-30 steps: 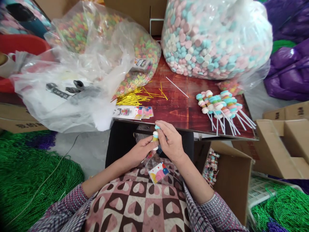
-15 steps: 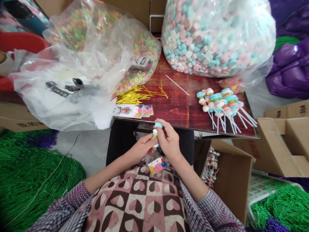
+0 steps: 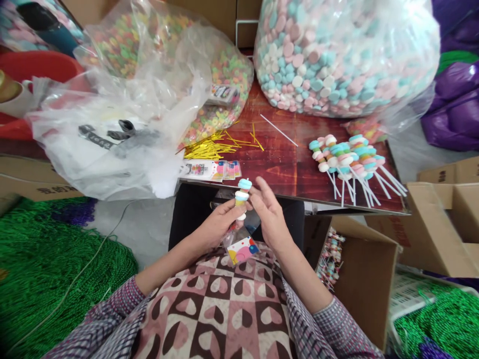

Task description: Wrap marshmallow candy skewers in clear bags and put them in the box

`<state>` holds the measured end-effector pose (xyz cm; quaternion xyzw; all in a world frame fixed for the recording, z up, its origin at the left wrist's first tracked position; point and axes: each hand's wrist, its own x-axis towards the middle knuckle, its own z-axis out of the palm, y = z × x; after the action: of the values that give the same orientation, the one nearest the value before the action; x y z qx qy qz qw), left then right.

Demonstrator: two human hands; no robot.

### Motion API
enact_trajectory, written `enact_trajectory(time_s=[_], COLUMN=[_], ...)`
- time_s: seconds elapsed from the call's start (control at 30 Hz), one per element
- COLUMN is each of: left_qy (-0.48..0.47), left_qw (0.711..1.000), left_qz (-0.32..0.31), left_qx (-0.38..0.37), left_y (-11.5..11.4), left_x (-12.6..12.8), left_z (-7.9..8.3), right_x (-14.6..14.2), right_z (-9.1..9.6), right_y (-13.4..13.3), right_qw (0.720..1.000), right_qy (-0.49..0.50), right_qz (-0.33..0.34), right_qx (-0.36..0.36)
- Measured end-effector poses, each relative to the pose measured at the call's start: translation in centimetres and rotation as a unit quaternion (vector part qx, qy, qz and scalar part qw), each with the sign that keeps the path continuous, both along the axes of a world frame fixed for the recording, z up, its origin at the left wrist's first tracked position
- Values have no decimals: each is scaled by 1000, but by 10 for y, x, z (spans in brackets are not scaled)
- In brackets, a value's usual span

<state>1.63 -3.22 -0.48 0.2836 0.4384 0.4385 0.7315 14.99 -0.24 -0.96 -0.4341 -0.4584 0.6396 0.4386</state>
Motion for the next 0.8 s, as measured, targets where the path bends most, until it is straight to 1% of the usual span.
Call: enact_trajectory(time_s=[0.1, 0.13, 0.2, 0.27, 0.3, 0.37, 0.43, 0.47, 0.53, 0.63, 0.7, 0.8], left_qy=[15, 21, 20, 4, -4, -8, -2, -1, -2, -3, 3, 28], left_qw=[1000, 999, 999, 997, 997, 995, 998, 999, 998, 995, 993, 993], left_qz=[-19, -27, -41, -63, -77, -92, -60, -30, 36, 100, 120, 106], left_qx=[-7, -13, -30, -34, -30, -25, -35, -42, -44, -20, -1, 30], left_y=[-1, -1, -3, -4, -5, -4, -2, 0, 6, 14, 19, 20], left_x=[1, 1, 1, 0, -1, -4, -9, -12, -19, -28, -33, -35], left_z=[3, 3, 4, 5, 6, 7, 7, 7, 7, 11, 15, 19], right_x=[3, 2, 1, -1, -1, 3, 13, 20, 33, 45, 47, 43], right_z=[3, 4, 5, 6, 7, 11, 17, 20, 27, 32, 30, 27], right_y=[-3, -4, -5, -2, 0, 8, 18, 22, 27, 22, 15, 7], right_qw=[994, 992, 991, 992, 993, 992, 986, 985, 987, 987, 985, 987], right_qy=[24, 29, 37, 46, 56, 80, 96, 95, 88, 91, 90, 78], right_qz=[82, 93, 89, 66, 37, -52, -130, -144, -134, -123, -123, -98], right_qx=[-69, -82, -91, -98, -99, -83, -46, -29, -15, -50, -80, -105])
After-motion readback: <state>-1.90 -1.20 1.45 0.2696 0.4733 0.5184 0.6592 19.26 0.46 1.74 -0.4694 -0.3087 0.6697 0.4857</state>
